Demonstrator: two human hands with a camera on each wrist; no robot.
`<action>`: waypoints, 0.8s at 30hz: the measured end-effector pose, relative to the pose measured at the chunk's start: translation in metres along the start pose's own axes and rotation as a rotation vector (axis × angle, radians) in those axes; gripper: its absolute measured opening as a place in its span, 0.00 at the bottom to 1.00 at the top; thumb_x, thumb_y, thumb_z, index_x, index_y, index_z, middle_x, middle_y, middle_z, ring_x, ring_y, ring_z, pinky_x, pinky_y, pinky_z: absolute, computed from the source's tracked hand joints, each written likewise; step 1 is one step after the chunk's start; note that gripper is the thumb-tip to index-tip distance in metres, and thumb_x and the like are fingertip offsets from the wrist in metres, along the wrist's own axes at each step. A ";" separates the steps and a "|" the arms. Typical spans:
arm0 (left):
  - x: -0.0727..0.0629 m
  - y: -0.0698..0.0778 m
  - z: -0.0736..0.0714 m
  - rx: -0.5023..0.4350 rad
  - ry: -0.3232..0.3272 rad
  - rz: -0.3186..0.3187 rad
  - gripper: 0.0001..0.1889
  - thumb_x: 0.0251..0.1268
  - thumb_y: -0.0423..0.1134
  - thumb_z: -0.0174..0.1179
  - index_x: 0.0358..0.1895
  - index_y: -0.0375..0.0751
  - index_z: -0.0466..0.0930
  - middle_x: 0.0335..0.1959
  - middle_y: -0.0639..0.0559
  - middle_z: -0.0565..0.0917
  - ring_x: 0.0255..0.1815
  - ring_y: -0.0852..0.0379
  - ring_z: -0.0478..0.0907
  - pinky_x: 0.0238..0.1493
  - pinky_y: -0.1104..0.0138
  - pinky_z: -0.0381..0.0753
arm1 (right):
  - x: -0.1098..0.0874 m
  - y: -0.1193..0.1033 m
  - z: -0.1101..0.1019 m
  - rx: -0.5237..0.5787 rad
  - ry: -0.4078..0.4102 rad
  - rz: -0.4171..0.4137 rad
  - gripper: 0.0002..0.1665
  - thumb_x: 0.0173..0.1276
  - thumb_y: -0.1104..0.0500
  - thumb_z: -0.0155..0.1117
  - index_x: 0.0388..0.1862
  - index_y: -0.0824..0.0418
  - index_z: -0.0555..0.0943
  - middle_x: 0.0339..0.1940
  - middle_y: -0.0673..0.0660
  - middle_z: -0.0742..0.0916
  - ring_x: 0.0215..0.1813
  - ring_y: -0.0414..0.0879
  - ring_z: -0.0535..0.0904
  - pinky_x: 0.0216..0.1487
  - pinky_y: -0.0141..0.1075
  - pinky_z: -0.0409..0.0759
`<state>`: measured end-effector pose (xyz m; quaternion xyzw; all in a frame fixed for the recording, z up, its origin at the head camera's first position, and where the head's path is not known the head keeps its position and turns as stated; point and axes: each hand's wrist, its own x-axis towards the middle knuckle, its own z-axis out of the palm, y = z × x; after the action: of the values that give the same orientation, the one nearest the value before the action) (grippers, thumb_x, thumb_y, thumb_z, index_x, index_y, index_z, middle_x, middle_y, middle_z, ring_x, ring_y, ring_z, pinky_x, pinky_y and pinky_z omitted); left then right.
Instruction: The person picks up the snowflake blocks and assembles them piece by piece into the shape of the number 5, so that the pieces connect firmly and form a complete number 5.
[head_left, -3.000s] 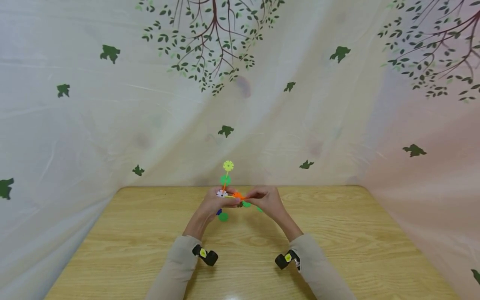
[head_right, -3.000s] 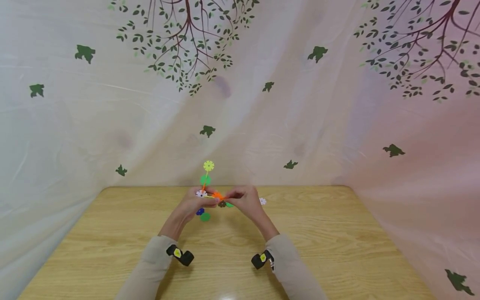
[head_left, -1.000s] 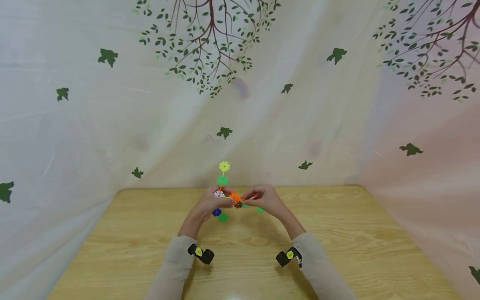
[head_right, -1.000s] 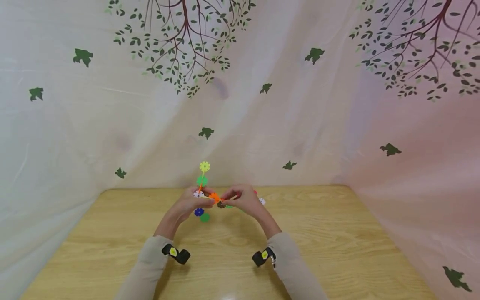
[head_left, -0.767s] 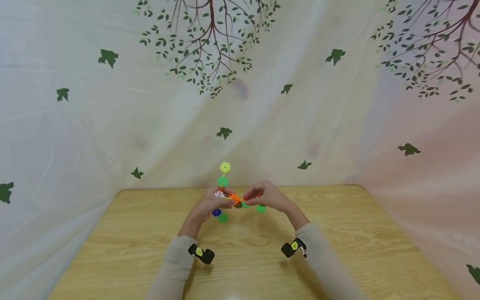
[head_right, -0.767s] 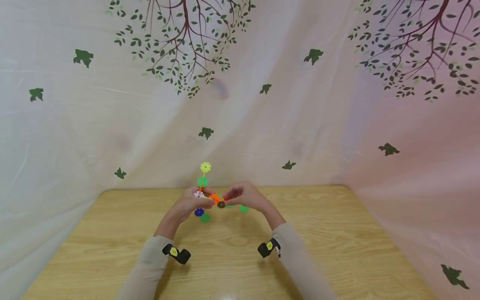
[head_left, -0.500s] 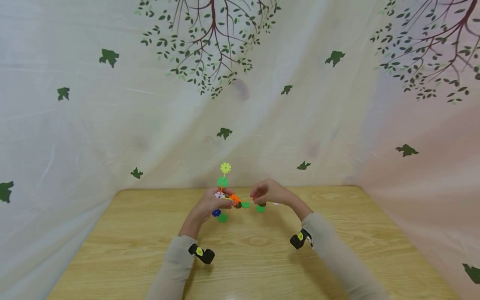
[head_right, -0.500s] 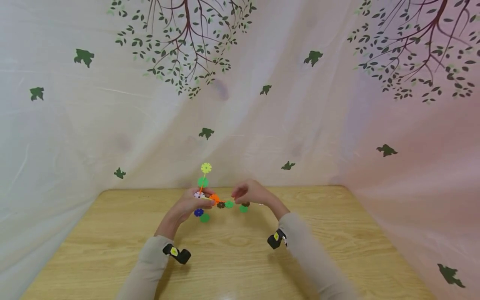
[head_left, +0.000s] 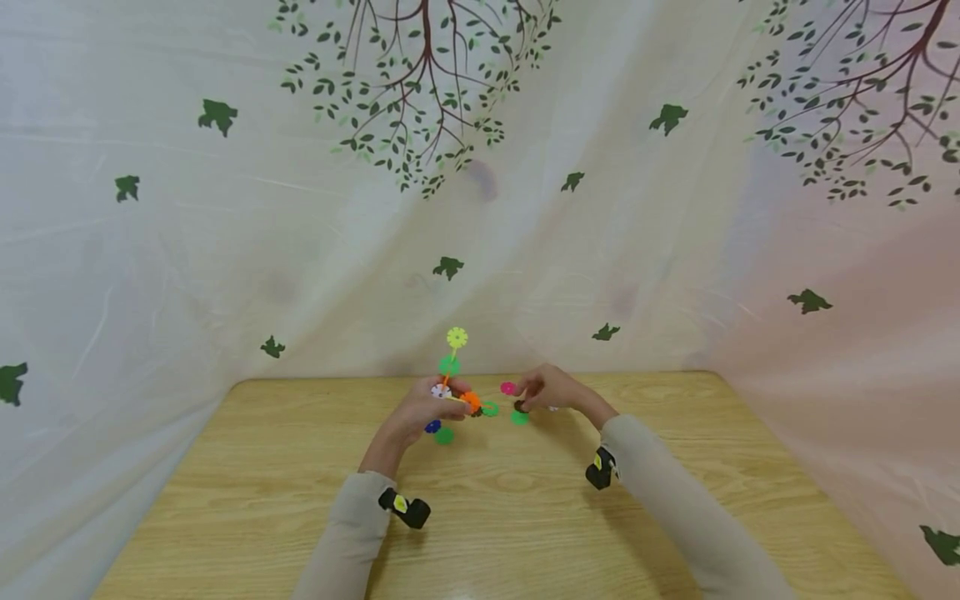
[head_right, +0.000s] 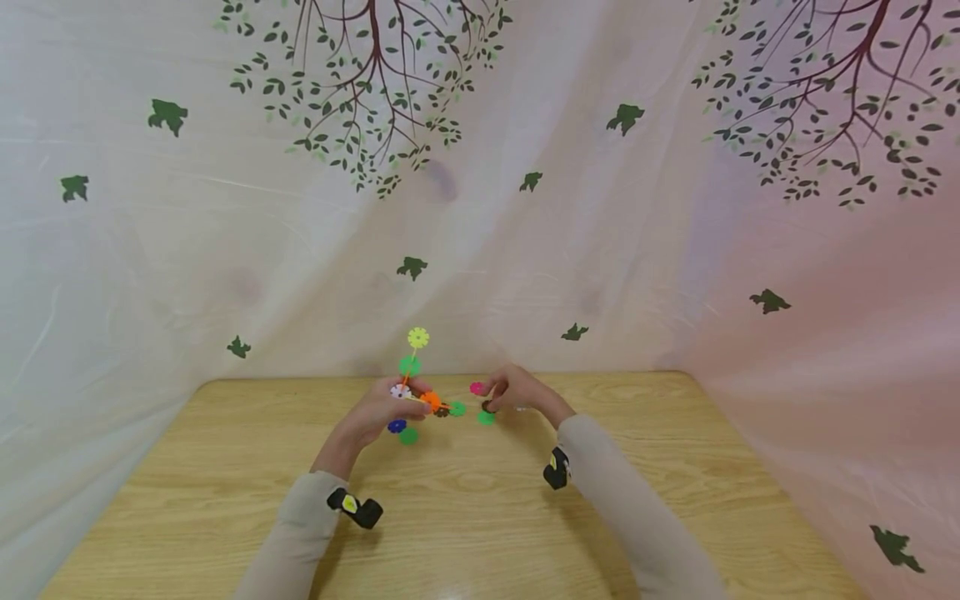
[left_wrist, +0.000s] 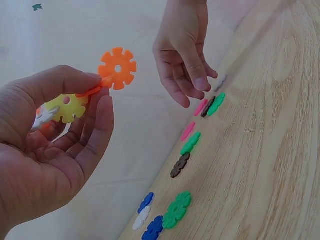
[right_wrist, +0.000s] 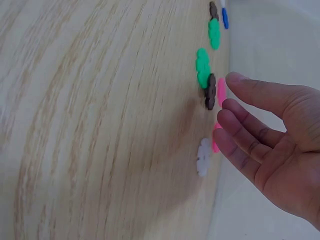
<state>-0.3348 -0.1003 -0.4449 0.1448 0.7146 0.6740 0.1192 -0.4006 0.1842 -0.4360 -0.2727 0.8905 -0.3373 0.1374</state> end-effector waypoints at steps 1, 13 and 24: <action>0.000 0.000 0.000 -0.002 -0.003 -0.001 0.18 0.63 0.29 0.67 0.55 0.28 0.78 0.42 0.50 0.84 0.39 0.57 0.85 0.52 0.58 0.87 | 0.000 0.003 0.000 0.004 0.003 0.008 0.14 0.64 0.70 0.71 0.49 0.74 0.84 0.36 0.64 0.89 0.33 0.39 0.79 0.31 0.29 0.79; 0.000 0.000 0.001 -0.006 -0.011 -0.010 0.16 0.63 0.29 0.67 0.53 0.32 0.79 0.41 0.51 0.84 0.38 0.57 0.84 0.49 0.61 0.87 | 0.007 0.023 0.003 0.039 0.004 0.062 0.14 0.66 0.71 0.69 0.51 0.72 0.85 0.35 0.60 0.87 0.30 0.39 0.74 0.28 0.28 0.73; 0.000 -0.002 0.001 0.005 -0.013 -0.003 0.16 0.64 0.28 0.66 0.53 0.29 0.78 0.42 0.49 0.83 0.39 0.56 0.83 0.48 0.62 0.87 | 0.010 0.029 0.007 -0.007 0.019 0.025 0.12 0.62 0.71 0.72 0.45 0.71 0.86 0.34 0.59 0.86 0.36 0.42 0.76 0.38 0.30 0.75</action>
<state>-0.3345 -0.0991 -0.4470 0.1485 0.7156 0.6711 0.1246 -0.4168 0.1928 -0.4616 -0.2586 0.8962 -0.3352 0.1322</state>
